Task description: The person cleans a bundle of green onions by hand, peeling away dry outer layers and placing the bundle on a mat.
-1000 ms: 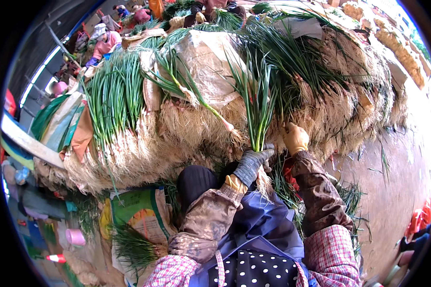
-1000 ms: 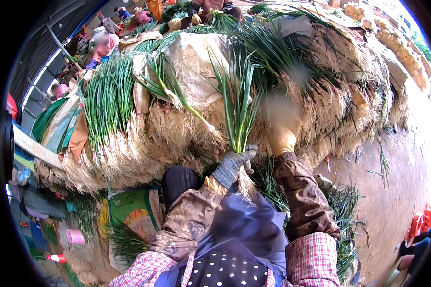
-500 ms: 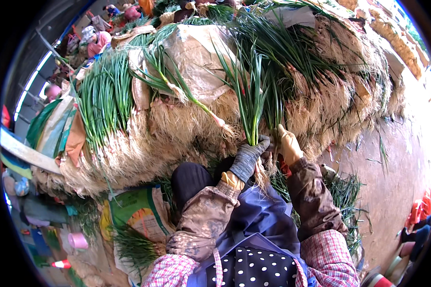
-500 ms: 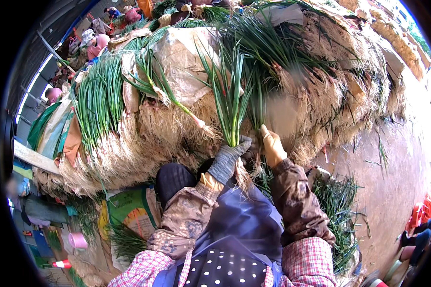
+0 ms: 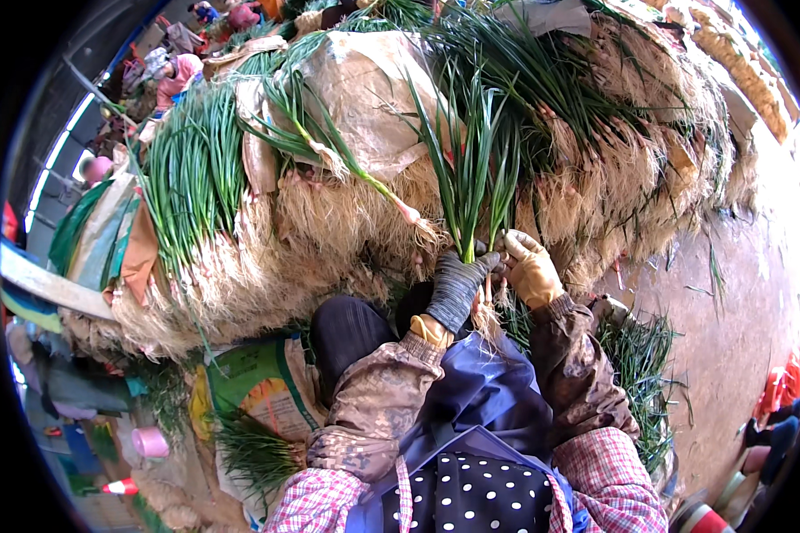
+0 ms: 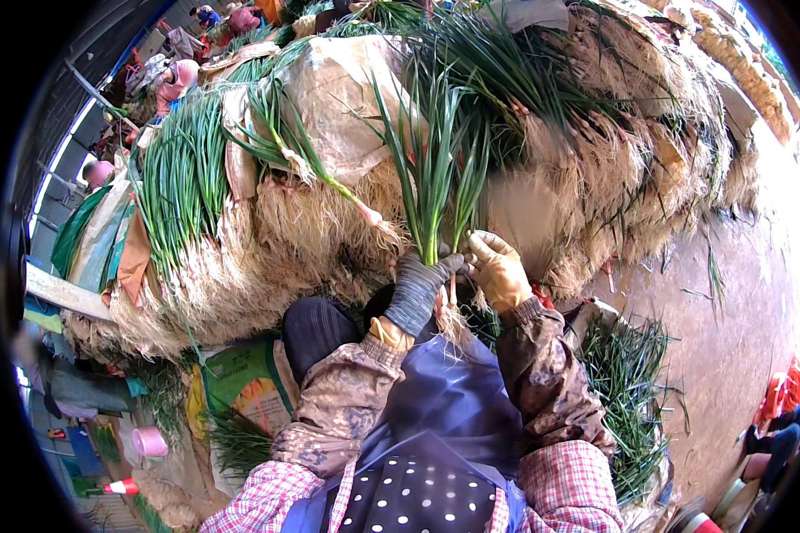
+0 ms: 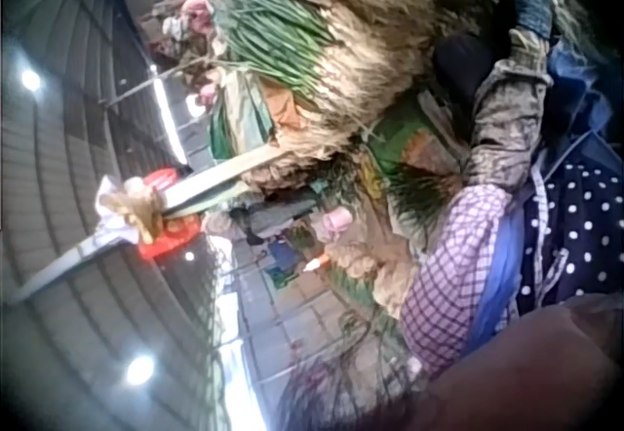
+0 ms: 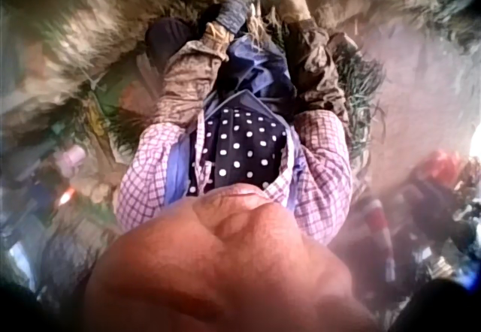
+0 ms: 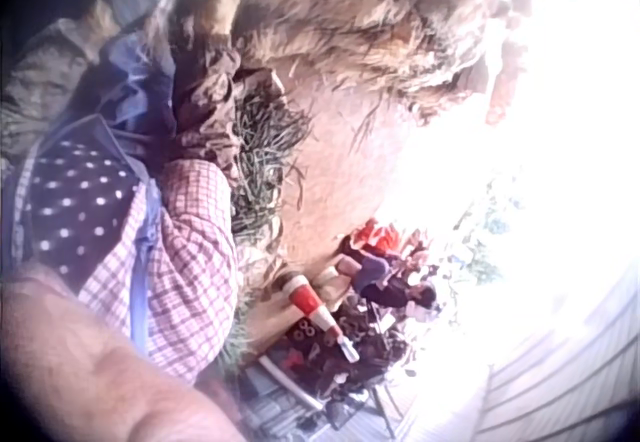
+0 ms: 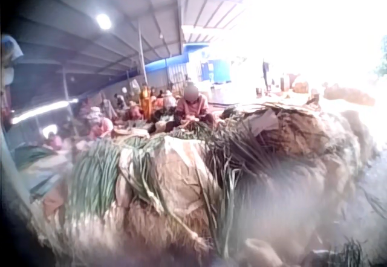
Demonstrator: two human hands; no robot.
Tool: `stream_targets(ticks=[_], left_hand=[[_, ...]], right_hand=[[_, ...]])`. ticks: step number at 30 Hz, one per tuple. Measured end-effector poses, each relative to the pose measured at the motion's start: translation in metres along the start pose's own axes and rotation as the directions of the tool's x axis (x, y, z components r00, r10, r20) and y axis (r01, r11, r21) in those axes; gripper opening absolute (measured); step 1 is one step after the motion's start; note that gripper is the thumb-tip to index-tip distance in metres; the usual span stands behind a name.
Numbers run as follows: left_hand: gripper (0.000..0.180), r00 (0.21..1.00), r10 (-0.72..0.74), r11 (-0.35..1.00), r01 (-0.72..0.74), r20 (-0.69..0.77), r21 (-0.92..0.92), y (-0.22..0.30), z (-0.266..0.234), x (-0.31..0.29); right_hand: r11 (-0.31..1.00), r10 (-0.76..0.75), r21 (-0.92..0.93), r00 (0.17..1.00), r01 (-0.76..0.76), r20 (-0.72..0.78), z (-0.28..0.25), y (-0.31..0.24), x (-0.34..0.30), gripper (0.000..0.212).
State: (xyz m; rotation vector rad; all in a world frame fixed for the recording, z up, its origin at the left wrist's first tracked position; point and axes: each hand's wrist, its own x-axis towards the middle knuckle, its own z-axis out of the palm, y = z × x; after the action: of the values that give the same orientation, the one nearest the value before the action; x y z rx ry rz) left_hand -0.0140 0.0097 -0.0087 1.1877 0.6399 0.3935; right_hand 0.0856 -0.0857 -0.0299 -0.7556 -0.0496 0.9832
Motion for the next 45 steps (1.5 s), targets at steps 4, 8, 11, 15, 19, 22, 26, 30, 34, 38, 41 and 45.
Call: stream_targets(ticks=[4,8,11,15,19,22,26,30,34,38,41,45], left_hand=[[0.014,0.998,0.031,0.999,-0.029,-0.052,0.024,-0.013,-0.005,0.005],[0.023,0.998,-0.040,0.999,0.039,-0.046,-0.010,-0.013,-0.007,0.003],[0.028,0.982,-0.186,0.982,0.187,-0.043,0.020,-0.004,-0.004,0.001],[0.029,0.973,-0.229,0.967,0.225,0.019,0.119,-0.010,-0.004,0.013],[0.021,0.986,-0.168,0.955,0.165,-0.010,0.246,-0.004,0.001,0.011],[0.025,0.993,-0.094,0.899,0.115,-0.071,0.423,-0.008,0.001,0.009],[0.027,0.983,0.106,0.829,-0.005,-0.148,0.559,-0.015,-0.009,0.008],[0.018,1.000,0.026,0.998,-0.027,-0.008,-0.049,-0.005,0.001,-0.002],[0.013,0.995,-0.061,0.984,0.073,0.075,-0.163,-0.002,-0.001,-0.006],[0.015,1.000,-0.026,0.990,0.025,-0.003,-0.142,0.001,0.000,-0.010],[0.016,0.996,0.039,0.998,-0.035,-0.075,0.060,-0.014,-0.003,-0.004],[0.016,0.959,0.241,0.948,-0.201,-0.146,0.247,-0.032,0.001,-0.003]], right_hand=[[0.970,-0.136,0.182,0.980,0.161,-0.143,-0.022,0.004,0.001,0.017],[0.908,-0.375,-0.326,0.854,0.262,-0.361,-0.056,0.000,-0.005,0.030],[0.052,0.030,-0.996,0.997,-0.078,-0.076,-0.078,0.004,-0.024,0.033],[0.015,-0.340,-0.989,0.931,0.150,0.136,-0.073,0.015,-0.001,0.038],[0.329,-0.266,-0.941,0.964,0.074,-0.017,-0.036,0.001,0.029,0.032],[0.647,-0.187,-0.753,0.982,0.119,-0.006,-0.008,-0.005,0.019,0.031],[0.723,-0.192,-0.677,0.981,0.136,-0.008,0.025,-0.002,0.003,0.032],[0.994,0.105,0.051,0.953,-0.094,-0.283,0.022,-0.001,0.010,0.026],[0.983,0.100,-0.149,0.994,-0.104,-0.034,0.019,0.005,0.003,0.023],[0.983,0.061,-0.171,0.995,-0.073,-0.075,0.027,0.002,0.007,0.017],[1.000,0.009,0.028,0.989,-0.005,-0.148,0.029,0.016,0.008,0.015],[0.991,-0.047,0.107,0.959,0.080,-0.281,0.019,0.034,0.014,0.014]])
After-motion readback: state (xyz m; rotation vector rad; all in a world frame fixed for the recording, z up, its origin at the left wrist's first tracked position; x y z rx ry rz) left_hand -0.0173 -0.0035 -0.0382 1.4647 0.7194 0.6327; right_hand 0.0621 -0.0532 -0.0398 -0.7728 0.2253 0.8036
